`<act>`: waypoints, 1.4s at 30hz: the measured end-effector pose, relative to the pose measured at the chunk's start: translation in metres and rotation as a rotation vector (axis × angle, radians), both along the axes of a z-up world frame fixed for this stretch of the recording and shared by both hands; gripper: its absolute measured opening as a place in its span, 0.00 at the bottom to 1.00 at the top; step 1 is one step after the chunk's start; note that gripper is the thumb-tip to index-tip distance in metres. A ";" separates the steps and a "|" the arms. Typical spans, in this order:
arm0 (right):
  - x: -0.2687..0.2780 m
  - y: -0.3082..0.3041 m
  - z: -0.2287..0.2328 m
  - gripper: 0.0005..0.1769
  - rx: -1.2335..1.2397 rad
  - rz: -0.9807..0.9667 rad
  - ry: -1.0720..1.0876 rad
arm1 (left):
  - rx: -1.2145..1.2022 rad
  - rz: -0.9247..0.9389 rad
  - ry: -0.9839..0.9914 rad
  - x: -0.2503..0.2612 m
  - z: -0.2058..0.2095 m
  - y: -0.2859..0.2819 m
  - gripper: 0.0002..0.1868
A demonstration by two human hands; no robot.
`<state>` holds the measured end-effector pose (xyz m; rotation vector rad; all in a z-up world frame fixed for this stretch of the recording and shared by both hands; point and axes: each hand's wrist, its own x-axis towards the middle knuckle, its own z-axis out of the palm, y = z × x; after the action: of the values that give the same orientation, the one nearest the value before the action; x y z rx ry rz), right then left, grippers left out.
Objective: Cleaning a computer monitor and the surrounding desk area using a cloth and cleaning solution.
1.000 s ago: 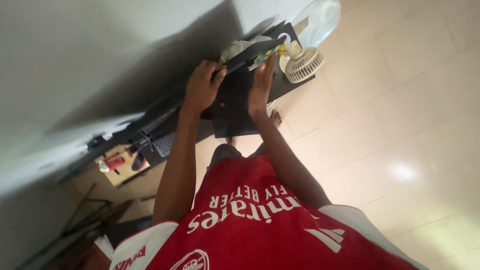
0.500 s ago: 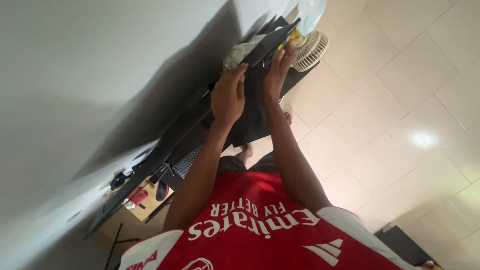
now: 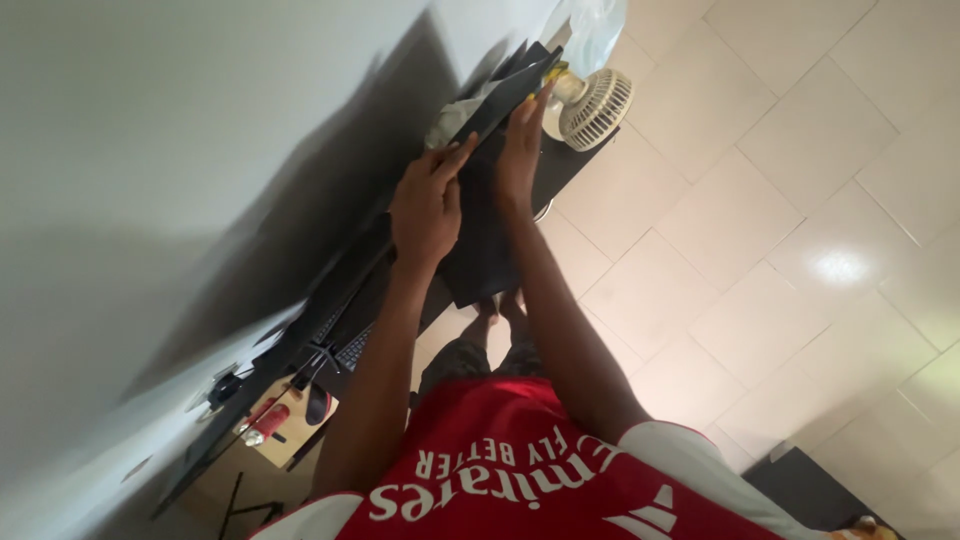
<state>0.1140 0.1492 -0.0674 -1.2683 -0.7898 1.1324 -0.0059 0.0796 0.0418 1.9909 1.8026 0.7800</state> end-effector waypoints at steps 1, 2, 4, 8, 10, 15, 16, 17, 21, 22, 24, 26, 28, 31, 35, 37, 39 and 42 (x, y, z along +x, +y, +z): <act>-0.003 -0.010 0.009 0.38 -0.008 0.005 -0.003 | -0.008 0.005 -0.003 0.001 0.003 -0.001 0.32; -0.006 -0.019 0.018 0.40 -0.021 0.046 0.039 | -0.019 0.007 -0.012 0.002 0.005 -0.002 0.31; -0.010 -0.027 0.010 0.43 -0.021 0.092 0.084 | -0.018 0.015 -0.018 0.003 0.005 0.000 0.30; -0.008 -0.020 -0.035 0.37 0.035 0.038 0.034 | 0.012 0.017 -0.041 0.002 0.004 -0.004 0.29; -0.001 -0.013 -0.027 0.37 -0.005 0.014 0.231 | 0.026 0.020 -0.052 0.002 0.005 -0.005 0.28; -0.011 -0.017 0.029 0.42 -0.187 0.016 0.305 | 0.002 0.012 -0.025 -0.012 -0.027 0.000 0.22; -0.016 -0.028 0.020 0.42 -0.191 0.013 0.308 | -0.003 0.009 -0.023 -0.010 -0.019 -0.003 0.22; -0.022 -0.035 0.013 0.39 -0.075 0.031 0.102 | 0.021 -0.018 -0.026 -0.008 -0.012 -0.001 0.24; -0.028 -0.035 -0.021 0.36 0.048 0.031 -0.025 | 0.002 -0.068 -0.066 -0.008 -0.002 0.001 0.26; -0.024 -0.028 -0.011 0.36 0.041 0.021 -0.024 | -0.006 -0.079 -0.065 -0.010 -0.003 0.003 0.26; -0.017 -0.015 0.010 0.37 0.064 -0.018 0.110 | -0.067 -0.097 -0.197 -0.016 -0.003 0.005 0.25; -0.021 -0.015 0.012 0.36 0.093 -0.034 0.062 | -0.110 -0.089 -0.197 -0.018 -0.002 0.007 0.27; -0.028 -0.025 0.014 0.36 0.117 -0.051 0.008 | -0.157 -0.081 -0.203 -0.020 -0.008 0.006 0.28; -0.044 -0.044 0.005 0.38 0.065 -0.038 0.082 | -0.068 -0.130 -0.278 -0.027 -0.023 0.008 0.24; -0.042 -0.039 -0.008 0.37 0.030 -0.033 0.069 | -0.178 -0.191 -0.363 -0.040 -0.035 0.014 0.19; -0.032 -0.027 0.005 0.37 -0.013 -0.052 0.134 | -0.208 -0.253 -0.407 -0.047 -0.036 0.015 0.20; -0.018 -0.013 0.028 0.35 0.025 -0.075 0.043 | -0.345 -0.288 -0.488 -0.051 -0.028 0.018 0.22; -0.025 -0.018 0.019 0.34 0.181 -0.068 -0.118 | -0.421 -0.335 -0.566 -0.065 -0.047 0.021 0.25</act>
<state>0.0891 0.1313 -0.0480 -1.2088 -0.9092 0.9166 -0.0713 0.1005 -0.0053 1.5360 1.1537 0.6926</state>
